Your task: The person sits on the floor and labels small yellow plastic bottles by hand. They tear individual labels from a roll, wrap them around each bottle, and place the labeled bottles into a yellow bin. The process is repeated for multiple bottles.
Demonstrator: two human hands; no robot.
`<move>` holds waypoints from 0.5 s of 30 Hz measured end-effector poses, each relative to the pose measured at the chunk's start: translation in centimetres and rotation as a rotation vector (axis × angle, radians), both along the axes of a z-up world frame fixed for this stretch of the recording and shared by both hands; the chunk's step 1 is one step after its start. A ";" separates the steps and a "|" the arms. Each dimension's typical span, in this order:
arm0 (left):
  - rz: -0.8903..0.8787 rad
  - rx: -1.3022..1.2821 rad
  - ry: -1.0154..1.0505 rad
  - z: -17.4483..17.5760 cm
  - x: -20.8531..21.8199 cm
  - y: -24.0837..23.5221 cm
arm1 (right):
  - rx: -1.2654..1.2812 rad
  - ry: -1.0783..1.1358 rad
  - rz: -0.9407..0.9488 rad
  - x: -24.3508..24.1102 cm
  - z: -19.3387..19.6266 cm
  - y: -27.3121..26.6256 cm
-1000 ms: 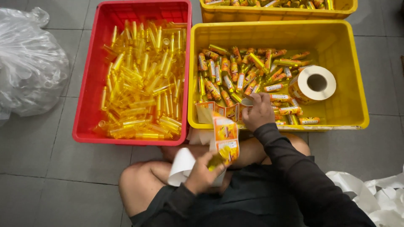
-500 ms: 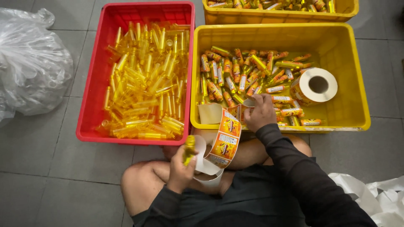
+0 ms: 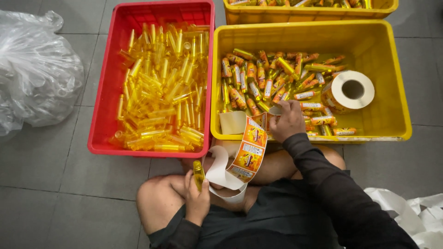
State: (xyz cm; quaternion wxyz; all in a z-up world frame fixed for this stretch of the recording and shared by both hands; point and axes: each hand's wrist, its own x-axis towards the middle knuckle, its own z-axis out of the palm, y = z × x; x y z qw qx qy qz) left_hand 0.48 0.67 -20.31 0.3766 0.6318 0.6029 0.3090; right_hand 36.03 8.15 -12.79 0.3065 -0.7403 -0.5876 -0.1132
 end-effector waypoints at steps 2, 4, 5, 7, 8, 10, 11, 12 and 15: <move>-0.009 -0.111 -0.017 -0.4 0.7 0.2 | -0.022 0.002 -0.014 0.0 0.0 0.0; -0.063 -0.222 -0.054 -0.6 1.9 -0.8 | -0.026 -0.004 -0.021 0.1 -0.2 0.1; -0.115 -0.335 -0.090 -0.7 2.5 -1.2 | -0.033 -0.009 -0.026 0.2 -0.4 0.1; -0.201 -0.353 -0.170 0.8 3.7 -2.8 | -0.025 -0.010 -0.031 0.2 -0.5 0.2; -0.285 -0.371 -0.251 1.5 4.2 -3.7 | -0.018 -0.011 -0.034 0.2 -0.6 0.2; -0.322 -0.297 -0.296 4.2 4.6 -4.1 | -0.008 -0.004 -0.031 0.2 -0.6 0.1; -0.357 -0.218 -0.343 5.6 4.8 -4.3 | 0.005 0.000 -0.024 0.2 -0.5 0.1; -0.355 -0.218 -0.342 4.8 4.5 -3.8 | 0.005 0.001 -0.023 0.1 -0.5 0.1; -0.132 0.234 -0.197 1.9 3.4 -2.2 | 0.035 -0.011 -0.021 -0.1 -0.1 0.0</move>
